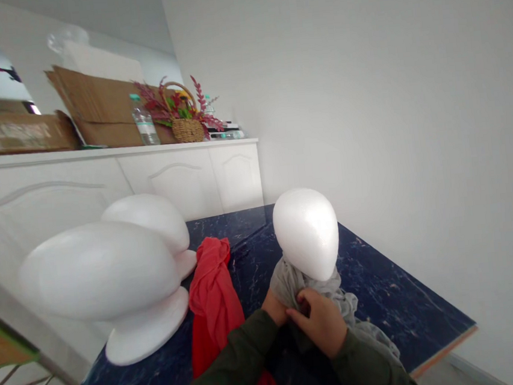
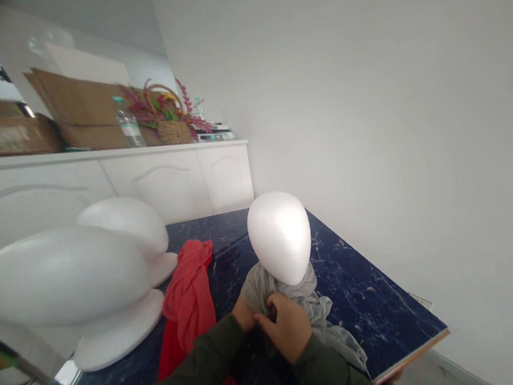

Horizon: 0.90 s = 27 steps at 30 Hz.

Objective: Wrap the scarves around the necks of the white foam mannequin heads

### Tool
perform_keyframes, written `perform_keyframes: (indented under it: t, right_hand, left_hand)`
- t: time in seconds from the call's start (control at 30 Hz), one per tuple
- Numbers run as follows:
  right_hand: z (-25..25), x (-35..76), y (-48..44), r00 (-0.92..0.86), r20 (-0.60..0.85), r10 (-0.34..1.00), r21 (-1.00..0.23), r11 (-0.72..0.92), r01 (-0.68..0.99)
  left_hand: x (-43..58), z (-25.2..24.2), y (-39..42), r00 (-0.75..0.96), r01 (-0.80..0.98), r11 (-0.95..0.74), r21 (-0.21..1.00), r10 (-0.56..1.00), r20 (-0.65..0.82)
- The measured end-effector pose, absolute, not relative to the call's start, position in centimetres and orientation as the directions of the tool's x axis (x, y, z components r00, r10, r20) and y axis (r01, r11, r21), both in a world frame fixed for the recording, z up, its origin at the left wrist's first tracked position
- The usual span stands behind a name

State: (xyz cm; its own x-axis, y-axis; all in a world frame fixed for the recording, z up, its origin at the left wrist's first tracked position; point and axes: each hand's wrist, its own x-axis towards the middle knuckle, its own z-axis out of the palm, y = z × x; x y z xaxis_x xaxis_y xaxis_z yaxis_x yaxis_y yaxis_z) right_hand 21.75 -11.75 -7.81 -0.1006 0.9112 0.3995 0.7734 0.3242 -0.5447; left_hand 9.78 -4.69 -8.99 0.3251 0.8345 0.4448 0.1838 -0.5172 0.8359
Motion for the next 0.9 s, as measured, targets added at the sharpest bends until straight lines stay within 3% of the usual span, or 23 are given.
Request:
perform_keyframes:
  t: [0.17, 0.23, 0.33, 0.53, 0.63, 0.7, 0.8, 0.9]
  right_hand:
    - [-8.2, 24.7, -10.2, -0.099, 0.394, 0.914, -0.45, 0.286, 0.846]
    - [-8.3, 26.7, -9.8, -0.077, 0.385, 0.92, -0.449, 0.26, 0.855]
    - [-8.4, 29.7, -9.1, -0.058, 0.364, 0.929, -0.452, 0.231, 0.862]
    - [-10.4, 31.9, -6.7, 0.009, 0.371, 0.929, -0.522, 0.201, 0.829]
    - [-12.3, 31.3, -5.7, 0.091, 0.457, 0.885, -0.559, 0.206, 0.803]
    - [-13.3, 30.7, -5.3, 0.133, 0.416, 0.899, -0.626, 0.177, 0.76]
    - [-13.6, 29.9, -5.1, 0.12, 0.284, 0.951, -0.778, 0.155, 0.609]
    - [-12.8, 29.3, -5.1, 0.153, 0.237, 0.959, -0.929, 0.178, 0.323]
  left_hand:
    - [8.6, -8.3, -4.1, 0.319, -0.107, -0.211, 0.972, 0.918, 0.235]
    - [8.1, -8.4, -3.6, 0.268, -0.261, -0.06, 0.963, 0.954, 0.132]
    - [7.0, -8.8, -2.6, 0.164, -0.425, 0.021, 0.905, 0.985, 0.054]
    - [5.9, -10.4, -1.1, -0.008, -0.338, -0.015, 0.941, 1.0, 0.013]
    - [6.7, -10.9, -1.3, -0.014, -0.255, -0.051, 0.966, 0.999, 0.049]
    - [7.3, -11.0, -1.7, 0.023, -0.216, -0.071, 0.974, 0.997, 0.078]
    - [7.7, -10.9, -2.1, 0.089, -0.154, -0.11, 0.982, 0.988, 0.125]
    - [7.6, -10.8, -2.1, 0.094, -0.14, -0.126, 0.982, 0.986, 0.14]
